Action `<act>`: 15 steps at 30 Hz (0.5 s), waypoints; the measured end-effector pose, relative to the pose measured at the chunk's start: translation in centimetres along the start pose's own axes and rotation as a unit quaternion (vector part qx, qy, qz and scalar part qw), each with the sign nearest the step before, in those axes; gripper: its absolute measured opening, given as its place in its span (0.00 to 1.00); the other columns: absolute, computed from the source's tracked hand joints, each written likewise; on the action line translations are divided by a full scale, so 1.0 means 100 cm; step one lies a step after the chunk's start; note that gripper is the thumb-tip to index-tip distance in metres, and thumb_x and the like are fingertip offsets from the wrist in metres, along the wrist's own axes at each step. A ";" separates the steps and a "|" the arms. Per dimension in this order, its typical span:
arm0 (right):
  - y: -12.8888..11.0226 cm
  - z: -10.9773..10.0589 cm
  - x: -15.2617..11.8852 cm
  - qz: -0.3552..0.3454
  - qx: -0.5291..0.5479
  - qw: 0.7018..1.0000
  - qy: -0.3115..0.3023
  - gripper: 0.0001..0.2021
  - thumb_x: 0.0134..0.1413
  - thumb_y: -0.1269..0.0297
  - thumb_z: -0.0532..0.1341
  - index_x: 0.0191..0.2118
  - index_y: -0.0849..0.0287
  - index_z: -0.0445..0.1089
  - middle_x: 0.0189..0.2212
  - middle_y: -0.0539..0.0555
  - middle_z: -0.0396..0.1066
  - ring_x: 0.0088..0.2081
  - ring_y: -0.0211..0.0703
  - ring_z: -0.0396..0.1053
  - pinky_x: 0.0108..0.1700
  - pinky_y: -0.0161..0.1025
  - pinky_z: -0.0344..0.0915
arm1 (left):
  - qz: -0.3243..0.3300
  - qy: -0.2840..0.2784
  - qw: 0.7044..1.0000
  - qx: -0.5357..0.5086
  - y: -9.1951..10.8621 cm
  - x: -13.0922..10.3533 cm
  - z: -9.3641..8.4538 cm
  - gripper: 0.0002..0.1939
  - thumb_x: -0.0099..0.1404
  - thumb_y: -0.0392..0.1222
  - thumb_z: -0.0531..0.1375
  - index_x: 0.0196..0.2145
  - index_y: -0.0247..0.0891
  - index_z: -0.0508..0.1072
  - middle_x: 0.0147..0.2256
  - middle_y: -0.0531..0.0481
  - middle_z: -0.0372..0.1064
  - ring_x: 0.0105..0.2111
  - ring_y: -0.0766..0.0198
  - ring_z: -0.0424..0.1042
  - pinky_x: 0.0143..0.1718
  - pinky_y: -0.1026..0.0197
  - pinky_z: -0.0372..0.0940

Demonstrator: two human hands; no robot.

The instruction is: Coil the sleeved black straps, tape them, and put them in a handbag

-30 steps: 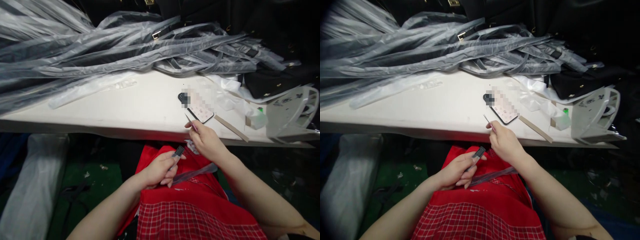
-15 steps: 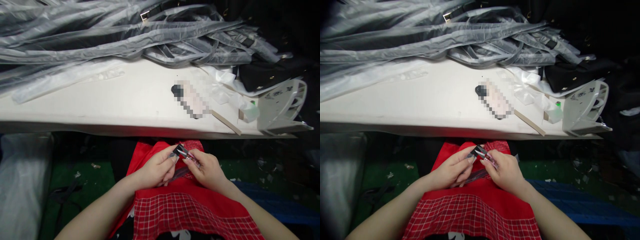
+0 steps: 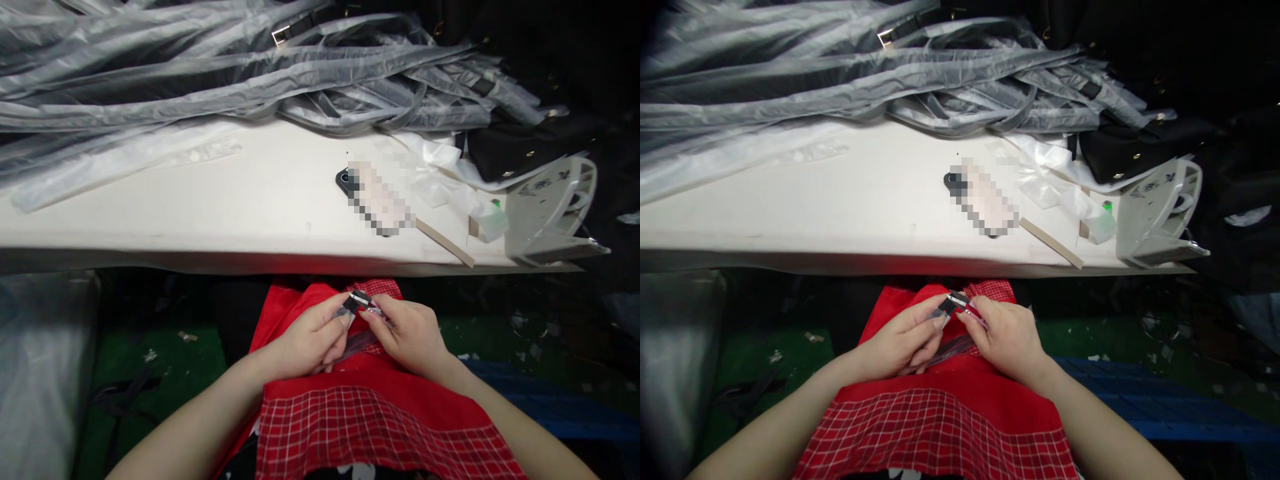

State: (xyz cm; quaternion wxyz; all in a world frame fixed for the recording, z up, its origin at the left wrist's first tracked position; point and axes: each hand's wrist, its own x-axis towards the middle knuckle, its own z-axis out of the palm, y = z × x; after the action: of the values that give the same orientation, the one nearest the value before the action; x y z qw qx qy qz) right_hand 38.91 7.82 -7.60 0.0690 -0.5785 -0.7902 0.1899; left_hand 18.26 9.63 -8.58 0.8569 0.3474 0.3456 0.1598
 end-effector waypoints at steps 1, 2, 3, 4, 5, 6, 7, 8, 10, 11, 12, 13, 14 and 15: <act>0.000 -0.001 0.000 -0.002 0.000 1.000 -0.004 0.16 0.66 0.54 0.51 0.34 0.58 0.69 0.25 0.51 0.73 0.27 0.41 0.71 0.31 0.35 0.53 | -0.002 -0.001 1.000 0.001 0.000 0.000 0.000 0.26 0.71 0.48 0.49 0.63 0.37 0.53 0.13 0.64 0.54 0.11 0.72 0.50 0.14 0.71 0.55; 0.000 -0.001 0.001 -0.004 0.001 1.000 -0.009 0.16 0.66 0.54 0.51 0.34 0.58 0.69 0.25 0.51 0.73 0.27 0.41 0.71 0.31 0.35 0.53 | -0.005 0.000 1.000 0.003 0.001 0.000 0.000 0.26 0.71 0.48 0.49 0.63 0.37 0.53 0.13 0.64 0.54 0.11 0.72 0.51 0.14 0.71 0.54; 0.000 -0.002 0.001 -0.003 0.003 1.000 -0.014 0.16 0.66 0.54 0.50 0.34 0.58 0.69 0.25 0.51 0.73 0.27 0.41 0.71 0.31 0.35 0.53 | -0.008 0.000 1.000 0.006 0.002 0.000 0.000 0.26 0.71 0.48 0.49 0.63 0.37 0.53 0.13 0.64 0.54 0.11 0.72 0.51 0.13 0.71 0.53; 0.001 -0.002 0.002 -0.002 0.006 1.000 -0.018 0.16 0.66 0.54 0.51 0.34 0.58 0.69 0.25 0.51 0.72 0.27 0.41 0.71 0.31 0.35 0.53 | -0.010 0.001 1.000 0.009 0.003 0.000 0.000 0.26 0.71 0.49 0.49 0.63 0.37 0.53 0.13 0.64 0.54 0.11 0.72 0.51 0.13 0.72 0.52; 0.001 -0.002 0.002 0.000 0.012 1.000 -0.022 0.16 0.66 0.54 0.51 0.34 0.58 0.69 0.25 0.51 0.72 0.27 0.41 0.70 0.31 0.35 0.53 | -0.011 0.002 1.000 0.012 0.004 0.000 0.000 0.26 0.71 0.49 0.49 0.63 0.38 0.53 0.13 0.64 0.54 0.11 0.72 0.51 0.12 0.72 0.52; 0.002 -0.002 0.002 0.005 0.019 0.999 -0.027 0.16 0.66 0.54 0.51 0.33 0.58 0.69 0.25 0.51 0.72 0.27 0.41 0.70 0.30 0.35 0.53 | -0.010 0.003 1.000 0.015 0.005 0.000 0.000 0.26 0.71 0.49 0.49 0.63 0.38 0.53 0.13 0.64 0.55 0.11 0.72 0.51 0.12 0.72 0.52; 0.003 -0.002 0.002 0.010 0.029 0.999 -0.032 0.16 0.66 0.53 0.51 0.33 0.58 0.68 0.25 0.51 0.72 0.26 0.40 0.69 0.30 0.34 0.53 | -0.008 0.004 1.000 0.016 0.005 0.000 0.001 0.26 0.71 0.49 0.49 0.63 0.38 0.53 0.13 0.64 0.54 0.11 0.72 0.51 0.12 0.72 0.52; 0.003 -0.002 0.002 0.016 0.040 0.998 -0.036 0.17 0.65 0.53 0.51 0.32 0.58 0.68 0.24 0.51 0.72 0.26 0.40 0.69 0.30 0.34 0.53 | -0.005 0.004 1.000 0.016 0.005 0.000 0.001 0.26 0.71 0.49 0.49 0.63 0.38 0.54 0.13 0.64 0.54 0.11 0.72 0.51 0.13 0.72 0.52; 0.004 -0.001 0.002 0.028 0.069 0.996 -0.043 0.17 0.65 0.53 0.51 0.31 0.58 0.67 0.23 0.51 0.71 0.25 0.39 0.67 0.29 0.34 0.53 | 0.000 0.004 1.000 0.016 0.004 0.000 0.001 0.26 0.71 0.50 0.49 0.63 0.38 0.54 0.13 0.64 0.54 0.11 0.72 0.51 0.13 0.72 0.53; 0.004 -0.001 0.002 0.033 0.088 0.994 -0.047 0.18 0.65 0.53 0.51 0.30 0.58 0.67 0.23 0.51 0.70 0.25 0.38 0.66 0.29 0.33 0.52 | 0.001 0.004 1.000 0.017 0.003 0.000 0.002 0.26 0.71 0.50 0.49 0.62 0.37 0.54 0.13 0.63 0.54 0.12 0.72 0.52 0.14 0.72 0.53; 0.004 -0.001 0.003 0.035 0.107 0.992 -0.049 0.18 0.65 0.53 0.51 0.29 0.58 0.67 0.23 0.50 0.70 0.24 0.37 0.65 0.28 0.33 0.52 | 0.002 0.004 1.000 0.019 0.002 0.000 0.002 0.26 0.71 0.50 0.49 0.62 0.37 0.55 0.14 0.63 0.54 0.12 0.72 0.52 0.14 0.72 0.53; 0.005 0.000 0.003 0.035 0.125 0.990 -0.048 0.18 0.65 0.53 0.51 0.28 0.58 0.66 0.22 0.50 0.69 0.24 0.37 0.64 0.28 0.33 0.52 | 0.003 0.004 1.000 0.021 0.000 0.000 0.002 0.26 0.70 0.50 0.50 0.62 0.37 0.55 0.14 0.63 0.54 0.12 0.72 0.52 0.14 0.71 0.54; 0.005 0.000 0.002 0.032 0.145 0.988 -0.046 0.18 0.65 0.54 0.51 0.28 0.58 0.66 0.21 0.50 0.68 0.23 0.36 0.64 0.28 0.33 0.52 | 0.005 0.007 1.000 0.021 0.000 0.000 0.002 0.26 0.70 0.50 0.50 0.62 0.36 0.55 0.14 0.63 0.54 0.12 0.72 0.51 0.14 0.71 0.55; 0.006 0.000 0.002 0.028 0.165 0.985 -0.042 0.18 0.65 0.54 0.52 0.28 0.58 0.67 0.21 0.49 0.68 0.23 0.36 0.63 0.28 0.32 0.53 | 0.006 0.012 1.000 0.021 -0.001 0.001 0.002 0.26 0.70 0.51 0.50 0.61 0.36 0.55 0.14 0.64 0.53 0.12 0.72 0.50 0.15 0.71 0.55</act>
State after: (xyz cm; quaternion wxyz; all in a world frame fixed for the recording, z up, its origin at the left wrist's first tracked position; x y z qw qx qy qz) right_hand 39.44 8.15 -7.82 0.1252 -0.5722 -0.7339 0.3440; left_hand 18.46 9.50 -8.57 0.8440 0.3657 0.3573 0.1621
